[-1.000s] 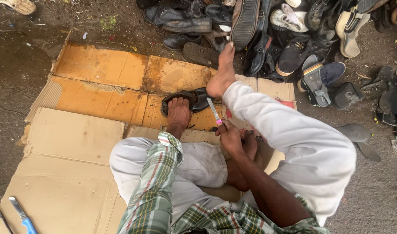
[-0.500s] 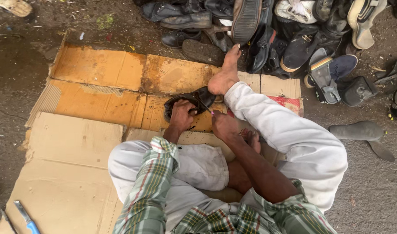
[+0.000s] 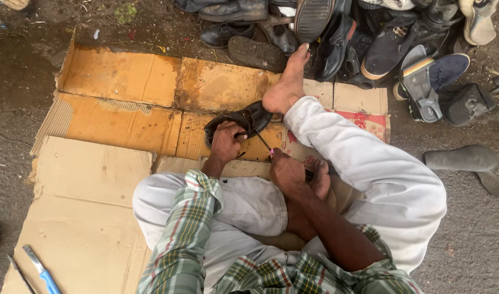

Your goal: The person sits on cardboard and repairs shoes using a small knife and a pink tool. They cut and trim the soles and straps of various sandals and shoes one by one, occasionally moving them between their hands and the ground.

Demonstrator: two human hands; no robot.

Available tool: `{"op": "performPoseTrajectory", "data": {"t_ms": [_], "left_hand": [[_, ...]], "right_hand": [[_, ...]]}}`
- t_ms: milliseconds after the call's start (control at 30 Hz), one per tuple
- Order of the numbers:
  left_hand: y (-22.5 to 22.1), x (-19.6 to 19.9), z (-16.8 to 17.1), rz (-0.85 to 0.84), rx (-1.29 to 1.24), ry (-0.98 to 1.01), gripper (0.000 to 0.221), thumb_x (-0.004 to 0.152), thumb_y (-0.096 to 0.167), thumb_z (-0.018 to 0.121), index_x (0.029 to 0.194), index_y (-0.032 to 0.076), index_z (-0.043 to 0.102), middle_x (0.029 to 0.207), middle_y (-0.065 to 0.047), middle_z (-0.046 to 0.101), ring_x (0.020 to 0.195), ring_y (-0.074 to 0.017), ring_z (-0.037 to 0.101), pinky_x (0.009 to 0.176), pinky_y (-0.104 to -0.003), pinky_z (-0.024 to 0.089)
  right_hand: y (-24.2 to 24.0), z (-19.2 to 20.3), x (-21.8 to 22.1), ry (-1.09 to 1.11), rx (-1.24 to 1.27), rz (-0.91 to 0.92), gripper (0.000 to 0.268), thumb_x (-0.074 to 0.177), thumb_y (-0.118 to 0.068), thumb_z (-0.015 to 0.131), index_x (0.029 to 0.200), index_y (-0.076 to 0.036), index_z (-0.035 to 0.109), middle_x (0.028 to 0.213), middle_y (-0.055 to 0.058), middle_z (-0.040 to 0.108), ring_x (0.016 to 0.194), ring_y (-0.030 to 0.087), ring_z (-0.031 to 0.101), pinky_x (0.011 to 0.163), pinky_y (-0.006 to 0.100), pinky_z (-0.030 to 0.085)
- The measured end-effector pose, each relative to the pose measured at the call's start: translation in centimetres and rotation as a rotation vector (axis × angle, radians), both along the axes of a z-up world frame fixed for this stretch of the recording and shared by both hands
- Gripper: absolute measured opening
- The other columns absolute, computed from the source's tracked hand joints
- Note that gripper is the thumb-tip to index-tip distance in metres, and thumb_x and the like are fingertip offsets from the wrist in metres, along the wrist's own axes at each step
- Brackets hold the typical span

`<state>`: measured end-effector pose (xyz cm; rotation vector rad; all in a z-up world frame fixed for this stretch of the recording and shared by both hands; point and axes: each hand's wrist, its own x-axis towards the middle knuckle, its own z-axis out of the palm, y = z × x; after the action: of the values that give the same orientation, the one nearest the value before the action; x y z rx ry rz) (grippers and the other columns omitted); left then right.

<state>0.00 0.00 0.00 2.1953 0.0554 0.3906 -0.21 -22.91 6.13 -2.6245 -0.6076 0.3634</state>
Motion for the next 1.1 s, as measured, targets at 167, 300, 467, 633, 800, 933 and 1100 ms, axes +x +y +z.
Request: {"op": "performPoseTrajectory", "data": {"t_ms": [167,300,467,633,800,933,1100], "left_hand": [[-0.2,-0.2,0.4,0.014,-0.016,0.013,0.015,0.077,0.008,0.08,0.088,0.0,0.074,0.091,-0.013,0.071,0.095,-0.0346,0.065,0.089,-0.044,0.048],[0.0,0.0,0.6,0.073,-0.114,0.062,0.018,0.077,0.008,0.081,0.092,0.0,0.074,0.094,-0.014,0.071,0.092,-0.0331,0.067,0.084,-0.041,0.052],[0.8,1.1,0.1,0.105,-0.217,0.104,0.017,0.079,0.007,0.081,0.092,-0.001,0.074,0.094,-0.013,0.072,0.088,-0.0285,0.07,0.08,-0.038,0.054],[0.6,0.7,-0.3,0.137,-0.318,0.197,0.016,0.081,0.006,0.08,0.094,-0.001,0.073,0.095,-0.011,0.071,0.085,-0.026,0.07,0.076,-0.036,0.054],[1.0,1.0,-1.1,0.122,-0.234,0.082,0.019,0.077,0.007,0.082,0.094,0.0,0.075,0.092,-0.013,0.073,0.088,-0.0271,0.071,0.081,-0.035,0.054],[1.0,0.3,-1.7,0.083,-0.194,0.025,0.021,0.08,0.01,0.081,0.097,0.0,0.075,0.097,-0.013,0.074,0.091,-0.0271,0.071,0.082,-0.036,0.054],[1.1,1.1,-1.3,0.109,-0.167,0.029,0.018,0.077,0.008,0.082,0.092,-0.001,0.076,0.092,-0.014,0.074,0.09,-0.0288,0.071,0.083,-0.036,0.054]], "right_hand": [[2.8,-3.0,1.9,0.039,-0.044,-0.038,0.026,0.098,-0.017,0.049,0.116,-0.001,0.059,0.082,0.027,0.072,0.073,0.046,0.07,0.07,0.057,0.053],[4.1,-4.1,2.3,0.0,0.135,-0.122,0.026,0.1,-0.021,0.052,0.114,-0.003,0.063,0.086,0.029,0.072,0.078,0.048,0.068,0.073,0.058,0.052],[0.8,-4.7,-0.7,0.064,0.165,-0.174,0.027,0.099,-0.022,0.054,0.114,-0.004,0.067,0.085,0.028,0.071,0.078,0.047,0.068,0.072,0.056,0.051],[2.1,-8.7,1.2,0.246,0.469,-0.246,0.025,0.103,-0.018,0.054,0.108,0.001,0.069,0.074,0.022,0.067,0.063,0.033,0.063,0.062,0.046,0.051],[2.3,-8.0,3.2,1.117,0.862,-0.632,0.015,0.098,-0.015,0.057,0.104,-0.005,0.066,0.059,0.002,0.051,0.037,0.012,0.03,0.033,0.032,0.022],[2.7,-6.8,-0.4,1.063,0.89,-0.673,0.017,0.102,-0.015,0.053,0.1,-0.002,0.062,0.059,0.003,0.052,0.036,0.014,0.033,0.032,0.034,0.025],[4.1,-4.0,-2.6,0.912,0.763,-0.677,0.025,0.101,-0.027,0.059,0.093,-0.006,0.069,0.052,0.003,0.044,0.035,0.016,0.032,0.033,0.035,0.025]]}}
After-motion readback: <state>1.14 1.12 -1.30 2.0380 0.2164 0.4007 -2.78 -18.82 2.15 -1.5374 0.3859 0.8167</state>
